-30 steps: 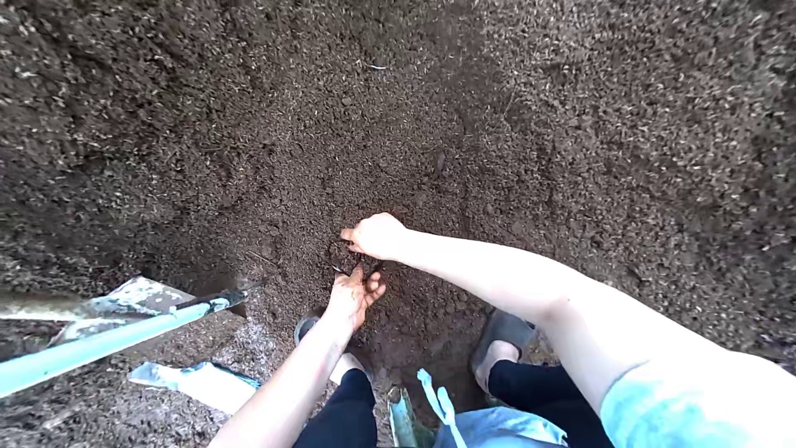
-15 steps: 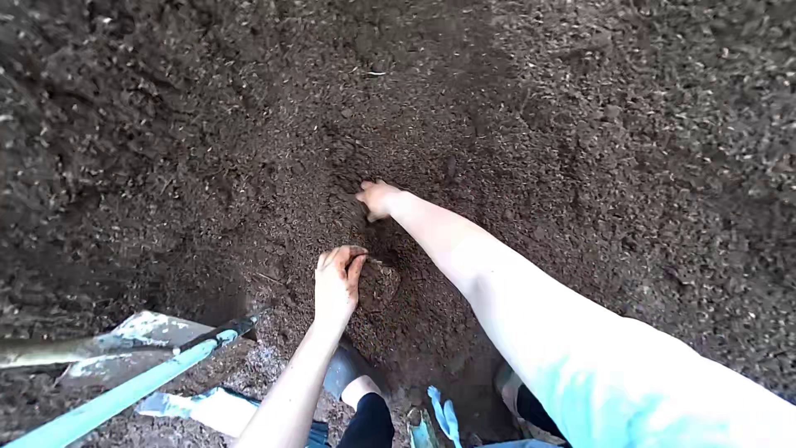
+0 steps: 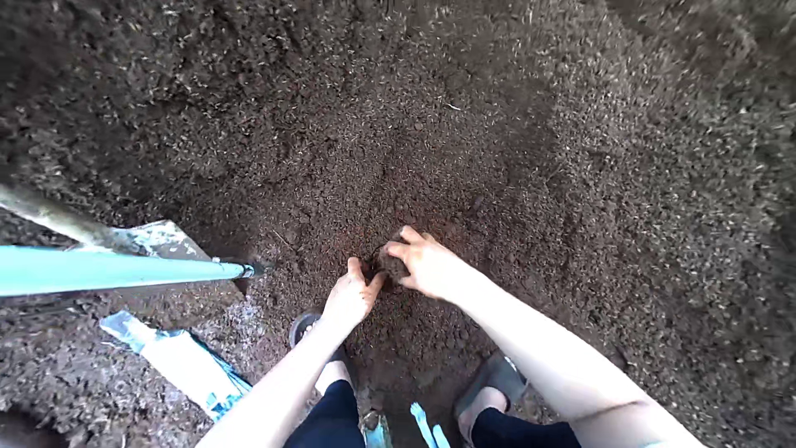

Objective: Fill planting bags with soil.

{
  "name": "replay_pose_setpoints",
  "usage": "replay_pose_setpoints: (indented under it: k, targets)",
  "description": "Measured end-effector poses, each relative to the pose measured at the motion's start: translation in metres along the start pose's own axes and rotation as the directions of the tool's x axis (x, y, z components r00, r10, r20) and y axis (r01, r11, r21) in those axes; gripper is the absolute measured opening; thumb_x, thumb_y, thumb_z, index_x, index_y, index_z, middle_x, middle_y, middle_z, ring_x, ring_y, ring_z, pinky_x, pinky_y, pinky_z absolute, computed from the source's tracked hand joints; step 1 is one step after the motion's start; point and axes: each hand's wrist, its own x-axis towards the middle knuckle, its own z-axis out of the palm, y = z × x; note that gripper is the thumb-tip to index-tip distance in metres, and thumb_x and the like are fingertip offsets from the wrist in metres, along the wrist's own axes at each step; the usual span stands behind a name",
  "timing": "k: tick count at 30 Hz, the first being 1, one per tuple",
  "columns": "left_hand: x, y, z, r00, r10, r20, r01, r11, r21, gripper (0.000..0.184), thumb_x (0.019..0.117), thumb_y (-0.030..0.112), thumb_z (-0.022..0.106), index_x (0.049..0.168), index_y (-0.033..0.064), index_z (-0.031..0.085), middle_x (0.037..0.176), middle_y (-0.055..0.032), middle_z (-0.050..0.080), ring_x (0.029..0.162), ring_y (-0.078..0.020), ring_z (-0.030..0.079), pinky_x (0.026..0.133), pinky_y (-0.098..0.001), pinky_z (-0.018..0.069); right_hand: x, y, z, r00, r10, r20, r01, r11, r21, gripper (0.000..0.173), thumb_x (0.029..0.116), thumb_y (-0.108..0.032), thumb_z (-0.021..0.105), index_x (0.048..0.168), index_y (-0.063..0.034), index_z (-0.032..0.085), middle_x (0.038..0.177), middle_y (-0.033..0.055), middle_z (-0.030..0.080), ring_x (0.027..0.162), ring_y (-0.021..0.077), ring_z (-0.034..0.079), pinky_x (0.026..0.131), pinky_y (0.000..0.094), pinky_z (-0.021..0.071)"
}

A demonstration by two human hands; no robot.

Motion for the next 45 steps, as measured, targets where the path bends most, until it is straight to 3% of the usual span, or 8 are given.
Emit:
replay_pose_setpoints:
  k: [10,17,24,29,32,39,42,45]
  targets:
    - [0.002,-0.001,0.004,0.991,-0.042,0.125,0.029,0.995,0.098,0.060,0.1089,0.049,0.038,0.149,0.0053,0.044,0.132,-0.0242,0.064,0.124,-0.0413,0.062,0.101,-0.0649,0.0475,-0.031,0.022,0.058,0.916,-0.098,-0.389,0.119,0.992,0.029,0.057,0.1017,-0.013,0.051,0.158,-0.0132,0.042,0.165,0.0121,0.035,0.151,0.0253,0.037,0.121,0.0432,0.0374]
    - [0.001,-0.001,0.007,0.992,0.085,0.089,-0.092,0.993,0.070,0.039,0.1121,0.029,0.036,0.125,0.0003,0.059,0.115,-0.0240,0.066,0.112,-0.0393,0.065,0.095,-0.0602,0.0494,-0.031,0.019,0.082,0.974,-0.046,-0.222,0.010,0.987,-0.159,0.056,0.1030,-0.005,0.039,0.159,-0.0089,0.039,0.169,0.0072,0.028,0.157,0.0239,0.023,0.127,0.0446,0.0236]
    - [0.002,-0.005,0.008,0.986,0.162,0.050,-0.166,0.982,0.085,0.035,0.1112,0.027,0.040,0.117,0.0000,0.061,0.102,-0.0227,0.066,0.101,-0.0391,0.067,0.088,-0.0594,0.0506,-0.035,0.013,0.076,0.969,-0.019,-0.246,-0.066,0.940,-0.334,0.049,0.1012,-0.001,0.042,0.146,-0.0131,0.058,0.156,0.0033,0.051,0.125,0.0344,0.061,0.089,0.0485,0.0539]
    - [0.004,-0.014,0.006,0.945,0.308,-0.114,-0.279,0.936,0.216,0.080,0.0947,0.059,0.063,0.148,0.0011,0.046,0.149,-0.0249,0.050,0.140,-0.0427,0.047,0.109,-0.0586,0.0447,-0.044,0.052,0.013,0.971,0.038,-0.238,0.014,0.976,0.216,0.042,0.1011,-0.008,0.044,0.136,-0.0140,0.067,0.139,0.0064,0.065,0.132,0.0250,0.056,0.113,0.0474,0.0408]
    - [0.016,0.000,0.024,0.895,0.433,-0.104,-0.398,0.882,0.251,0.127,0.0695,0.068,0.084,0.166,0.0157,0.020,0.171,-0.0155,0.018,0.157,-0.0369,0.020,0.122,-0.0549,0.0314,-0.044,0.066,0.029,0.902,0.389,-0.189,-0.188,0.745,0.640,0.039,0.1083,-0.013,0.037,0.142,-0.0051,0.054,0.138,0.0151,0.062,0.114,0.0244,0.068,0.095,0.0437,0.0579]
    - [0.042,0.001,0.036,0.575,0.794,-0.196,-0.745,0.608,0.276,0.031,0.1012,0.027,0.064,0.124,0.0077,0.071,0.132,-0.0086,0.069,0.140,-0.0263,0.053,0.126,-0.0588,0.0213,-0.058,0.040,0.028,0.858,0.216,-0.466,0.042,0.874,0.484,0.037,0.1051,-0.013,0.040,0.129,-0.0040,0.066,0.128,0.0101,0.070,0.119,0.0178,0.066,0.103,0.0402,0.0534]
    - [0.015,-0.009,0.014,0.732,0.539,-0.416,-0.505,0.840,0.198,0.050,0.0998,0.046,0.062,0.130,0.0061,0.065,0.136,-0.0157,0.064,0.132,-0.0354,0.056,0.111,-0.0595,0.0419,-0.045,0.037,0.006,0.674,0.022,-0.738,0.199,0.957,0.210,0.046,0.1095,-0.029,0.034,0.134,-0.0030,0.063,0.131,0.0127,0.067,0.126,0.0259,0.060,0.109,0.0465,0.0464]
    - [0.000,-0.012,-0.002,0.973,0.145,-0.180,-0.119,0.982,0.148,0.078,0.0960,0.070,0.053,0.134,0.0027,0.058,0.127,-0.0246,0.064,0.120,-0.0435,0.062,0.096,-0.0662,0.0492,-0.008,0.020,-0.001,0.499,-0.170,-0.850,0.171,0.981,-0.096,0.050,0.1094,-0.034,0.029,0.134,-0.0082,0.063,0.133,0.0147,0.064,0.127,0.0359,0.055,0.108,0.0578,0.0403]
